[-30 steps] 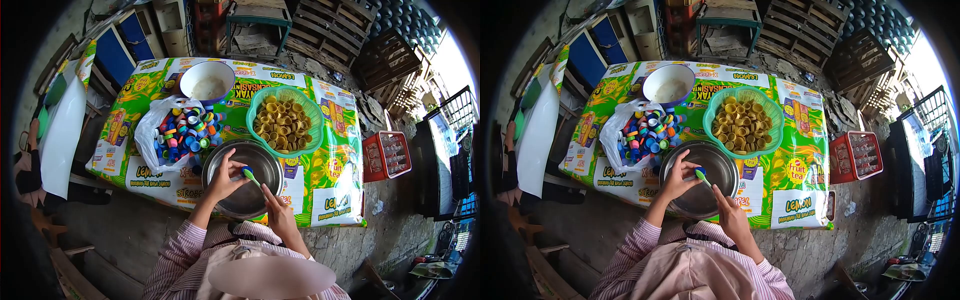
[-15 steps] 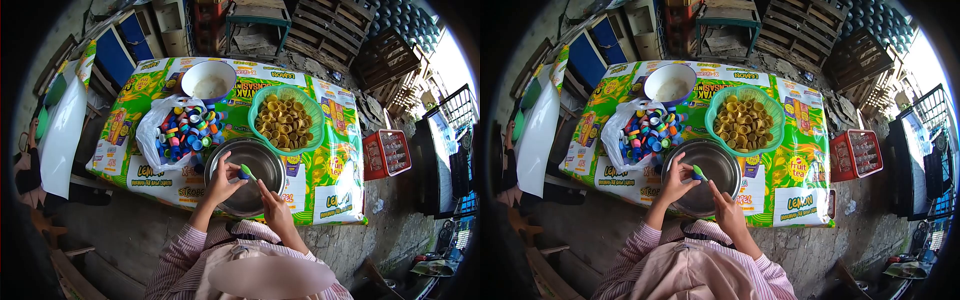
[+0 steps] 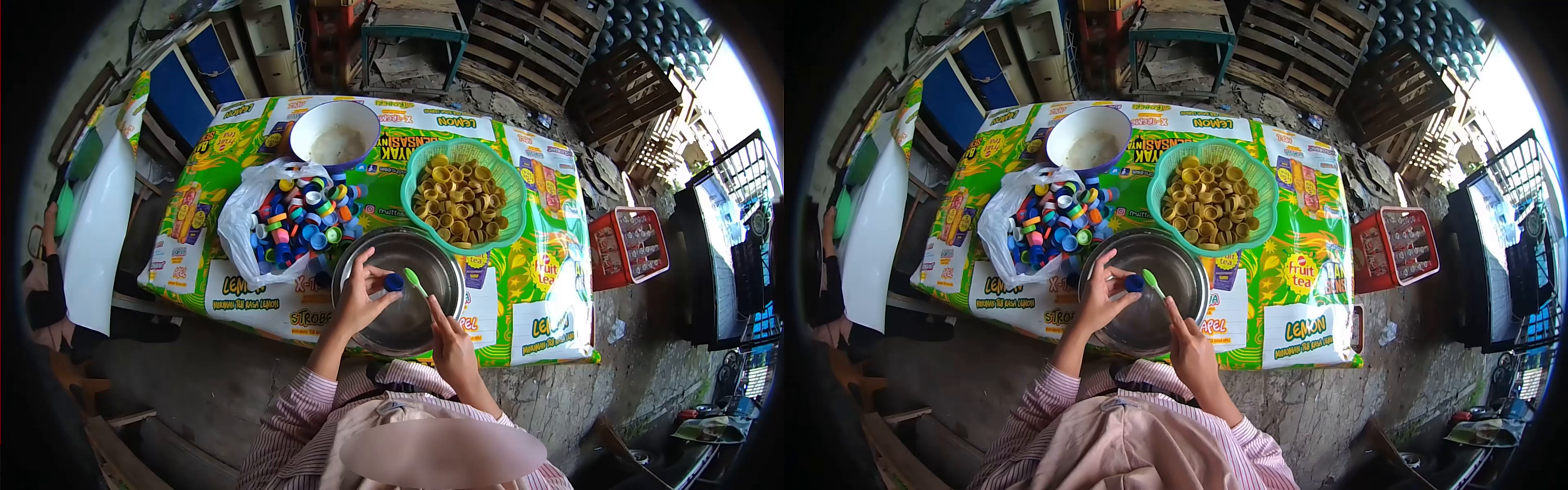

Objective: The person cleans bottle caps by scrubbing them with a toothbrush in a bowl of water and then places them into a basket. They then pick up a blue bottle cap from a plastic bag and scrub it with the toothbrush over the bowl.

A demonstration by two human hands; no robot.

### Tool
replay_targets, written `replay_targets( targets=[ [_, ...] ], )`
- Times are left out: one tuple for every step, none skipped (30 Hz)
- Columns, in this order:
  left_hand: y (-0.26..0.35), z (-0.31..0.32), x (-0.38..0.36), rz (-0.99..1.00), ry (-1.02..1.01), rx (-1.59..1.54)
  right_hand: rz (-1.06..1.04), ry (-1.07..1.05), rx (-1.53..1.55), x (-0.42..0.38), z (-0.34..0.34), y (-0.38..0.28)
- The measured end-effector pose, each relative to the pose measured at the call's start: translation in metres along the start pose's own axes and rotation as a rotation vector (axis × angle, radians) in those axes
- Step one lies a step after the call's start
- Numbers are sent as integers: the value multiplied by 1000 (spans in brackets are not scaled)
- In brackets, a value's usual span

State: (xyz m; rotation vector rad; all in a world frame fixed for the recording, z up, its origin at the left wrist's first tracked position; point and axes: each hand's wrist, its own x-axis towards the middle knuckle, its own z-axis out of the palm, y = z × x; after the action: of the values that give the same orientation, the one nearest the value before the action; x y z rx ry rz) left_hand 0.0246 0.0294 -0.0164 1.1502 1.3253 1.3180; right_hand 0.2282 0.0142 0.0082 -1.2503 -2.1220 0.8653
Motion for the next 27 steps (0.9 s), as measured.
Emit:
replay_targets(
  targets=[
    [1,1,1,-4,-5,-21,0,-23,-31,-2,-1,-7],
    [3,2,3,-5,-10,-42,-25,-52,-18,-2,-2,-11],
    [3,2,4,-4,-13,-42,-24,-49,-19,0,-1,-7],
    [4,1,4,-24,-45,-51,15,-26,-57,1,1,0],
    [4,0,4,-45,-76,-60,54,-5,-95,3,1,6],
    [5,-1,4,-86,-96,-133,32,36,-64,5,-3,7],
    [3,-2,5,-85,-96,-130,31,38,-62,7,-7,5],
    [0,-3,5,-104,-88,-141,31,39,-26,7,-13,0],
    [1,-2,5,-125,-81,-152,34,40,11,5,-17,-5],
    [3,-2,5,-126,-84,-152,41,42,14,4,-18,-7],
    [6,-2,6,-235,-71,-263,41,44,13,3,-17,-9],
    [9,-1,6,-344,-57,-374,11,44,29,2,-15,-11],
    [10,-1,6,-345,-59,-371,-18,45,46,2,-13,-12],
    [10,1,5,-382,-64,-437,-16,47,48,3,-12,-12],
    [10,2,5,-419,-69,-503,13,28,26,4,-11,-11],
    [8,0,5,-420,-72,-500,42,8,4,6,-10,-10],
    [4,-3,5,-431,-84,-479,71,-13,-18,8,-9,-8],
    [4,-4,6,-442,-96,-459,85,11,13,11,-11,-6],
    [4,-4,7,-443,-97,-456,86,12,16,12,-12,-8],
    [4,-4,7,-423,-87,-418,65,-8,29,12,-15,-12],
    [5,-4,7,-406,-79,-379,47,-28,42,11,-16,-14],
    [3,-5,7,-409,-84,-377,52,-25,43,10,-14,-12],
    [1,-5,8,-399,-106,-429,47,-2,22,11,-11,-6],
    [3,-5,9,-390,-127,-482,41,21,1,11,-8,-2],
    [6,-4,9,-389,-129,-481,33,42,-21,12,-7,1],
    [11,-3,8,-384,-119,-498,16,80,1,12,-7,3],
    [15,-2,9,-379,-106,-517,16,80,2,11,-9,0]
  ],
)
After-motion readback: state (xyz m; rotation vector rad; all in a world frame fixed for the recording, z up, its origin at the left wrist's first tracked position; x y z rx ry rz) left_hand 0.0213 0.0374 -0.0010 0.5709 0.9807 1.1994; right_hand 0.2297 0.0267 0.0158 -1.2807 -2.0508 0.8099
